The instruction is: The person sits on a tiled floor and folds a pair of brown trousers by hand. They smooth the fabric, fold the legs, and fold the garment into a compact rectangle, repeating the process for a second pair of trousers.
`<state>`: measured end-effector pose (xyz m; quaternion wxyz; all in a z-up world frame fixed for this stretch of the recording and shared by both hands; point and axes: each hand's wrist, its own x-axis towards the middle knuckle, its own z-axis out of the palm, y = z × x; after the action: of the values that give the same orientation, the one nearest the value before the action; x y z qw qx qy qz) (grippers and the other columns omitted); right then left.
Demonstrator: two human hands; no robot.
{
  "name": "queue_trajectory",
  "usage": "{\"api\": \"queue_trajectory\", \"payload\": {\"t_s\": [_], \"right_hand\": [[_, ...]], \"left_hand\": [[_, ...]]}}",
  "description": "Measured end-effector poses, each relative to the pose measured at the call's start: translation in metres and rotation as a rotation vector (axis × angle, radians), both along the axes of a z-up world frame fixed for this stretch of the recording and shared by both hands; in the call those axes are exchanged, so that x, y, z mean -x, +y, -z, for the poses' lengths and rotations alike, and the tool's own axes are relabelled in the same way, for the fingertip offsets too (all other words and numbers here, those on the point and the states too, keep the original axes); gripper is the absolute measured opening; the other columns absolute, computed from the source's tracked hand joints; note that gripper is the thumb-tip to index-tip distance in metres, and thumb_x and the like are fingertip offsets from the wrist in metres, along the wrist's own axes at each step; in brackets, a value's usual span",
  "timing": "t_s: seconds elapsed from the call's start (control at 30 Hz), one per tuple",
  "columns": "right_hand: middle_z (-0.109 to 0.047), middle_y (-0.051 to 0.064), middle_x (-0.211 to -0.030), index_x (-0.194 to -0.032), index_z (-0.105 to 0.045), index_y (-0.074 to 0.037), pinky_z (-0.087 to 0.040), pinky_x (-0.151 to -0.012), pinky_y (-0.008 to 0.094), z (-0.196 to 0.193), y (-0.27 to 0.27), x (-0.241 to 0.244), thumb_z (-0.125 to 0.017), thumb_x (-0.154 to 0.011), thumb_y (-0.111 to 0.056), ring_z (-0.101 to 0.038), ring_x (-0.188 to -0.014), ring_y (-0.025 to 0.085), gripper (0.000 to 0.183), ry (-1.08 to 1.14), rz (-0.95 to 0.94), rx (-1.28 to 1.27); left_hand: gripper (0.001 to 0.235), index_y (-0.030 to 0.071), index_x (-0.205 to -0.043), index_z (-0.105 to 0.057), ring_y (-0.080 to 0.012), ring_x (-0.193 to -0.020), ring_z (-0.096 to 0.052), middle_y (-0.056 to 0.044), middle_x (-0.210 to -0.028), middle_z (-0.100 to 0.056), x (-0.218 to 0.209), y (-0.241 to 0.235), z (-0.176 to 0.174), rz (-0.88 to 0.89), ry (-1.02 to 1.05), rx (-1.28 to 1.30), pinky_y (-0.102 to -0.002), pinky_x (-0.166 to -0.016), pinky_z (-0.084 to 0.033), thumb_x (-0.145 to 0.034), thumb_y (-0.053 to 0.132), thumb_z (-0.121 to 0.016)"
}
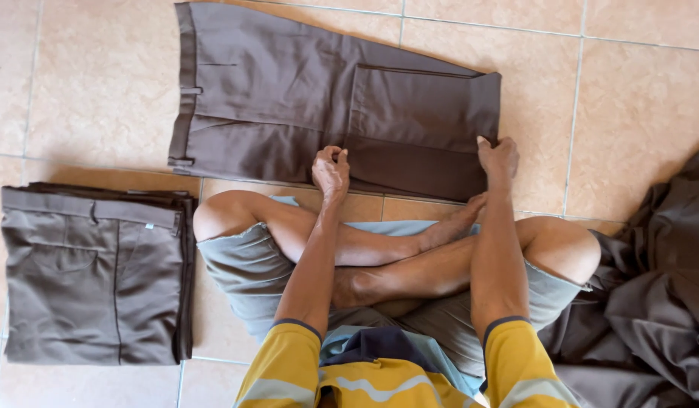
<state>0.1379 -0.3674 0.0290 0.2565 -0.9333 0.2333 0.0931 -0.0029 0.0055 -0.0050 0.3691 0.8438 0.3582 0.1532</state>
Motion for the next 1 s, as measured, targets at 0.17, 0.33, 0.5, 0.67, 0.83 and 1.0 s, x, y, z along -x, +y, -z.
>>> {"api": "queue_trajectory", "payload": {"t_s": [0.17, 0.33, 0.5, 0.67, 0.83, 1.0], "right_hand": [[-0.072, 0.017, -0.094, -0.115, -0.072, -0.004, -0.058, -0.067, 0.052, -0.003, -0.010, 0.008, -0.075, -0.088, -0.051, -0.073, -0.087, 0.037, 0.054, 0.061, -0.092, -0.036], [-0.070, 0.022, -0.103, -0.121, -0.071, -0.002, -0.055, -0.075, 0.046, -0.038, -0.009, 0.012, -0.077, -0.090, -0.042, -0.069, -0.099, 0.035, 0.051, -0.049, -0.035, -0.314], [-0.067, 0.020, -0.093, -0.116, -0.072, -0.001, -0.059, -0.062, 0.042, -0.080, -0.019, 0.029, -0.090, -0.085, -0.036, -0.069, -0.083, 0.027, 0.050, -0.178, 0.006, -0.493], [-0.063, 0.012, -0.080, -0.110, -0.073, 0.000, -0.058, -0.053, 0.033, -0.135, -0.018, 0.049, -0.091, -0.086, -0.030, -0.067, -0.068, 0.020, 0.043, -0.328, 0.104, -0.622], [-0.043, -0.004, -0.068, -0.077, -0.048, -0.014, -0.036, -0.047, 0.030, -0.260, 0.086, 0.094, -0.080, -0.094, -0.029, -0.045, -0.059, 0.009, 0.039, -0.407, 0.218, -0.666], [-0.066, 0.000, -0.092, -0.099, -0.063, -0.023, -0.055, -0.070, 0.028, -0.231, 0.201, 0.018, -0.075, -0.090, -0.042, -0.063, -0.083, 0.011, 0.025, -0.598, -0.160, -0.494]], "left_hand": [[0.012, 0.021, -0.086, -0.068, -0.0314, -0.086, -0.071, -0.004, -0.084, -0.068, 0.001, 0.004, -0.001, 0.037, -0.023, 0.007, -0.046, -0.081, -0.057, -0.084, 0.029, -0.077], [0.019, 0.020, -0.104, -0.061, -0.0286, -0.098, -0.067, -0.003, -0.102, -0.062, 0.004, -0.007, -0.018, 0.096, 0.037, -0.149, -0.043, -0.085, -0.058, -0.090, 0.024, -0.073], [0.013, 0.020, -0.100, -0.061, -0.0308, -0.092, -0.068, -0.005, -0.094, -0.064, 0.014, -0.017, -0.031, 0.149, 0.092, -0.121, -0.045, -0.083, -0.058, -0.092, 0.026, -0.070], [0.019, 0.018, -0.106, -0.062, -0.0369, -0.096, -0.070, -0.010, -0.098, -0.066, 0.030, -0.048, -0.026, 0.193, 0.116, 0.079, -0.049, -0.087, -0.057, -0.090, 0.020, -0.072], [0.028, 0.018, -0.114, -0.072, -0.0375, -0.092, -0.070, -0.015, -0.099, -0.072, 0.041, -0.073, -0.010, 0.270, -0.055, 0.285, -0.050, -0.082, -0.052, -0.093, 0.032, -0.061], [0.034, 0.028, -0.103, -0.079, -0.0270, -0.092, -0.072, -0.007, -0.092, -0.077, 0.023, -0.079, 0.049, 0.153, -0.021, 0.751, -0.039, -0.083, -0.054, -0.095, 0.055, -0.060]]}}
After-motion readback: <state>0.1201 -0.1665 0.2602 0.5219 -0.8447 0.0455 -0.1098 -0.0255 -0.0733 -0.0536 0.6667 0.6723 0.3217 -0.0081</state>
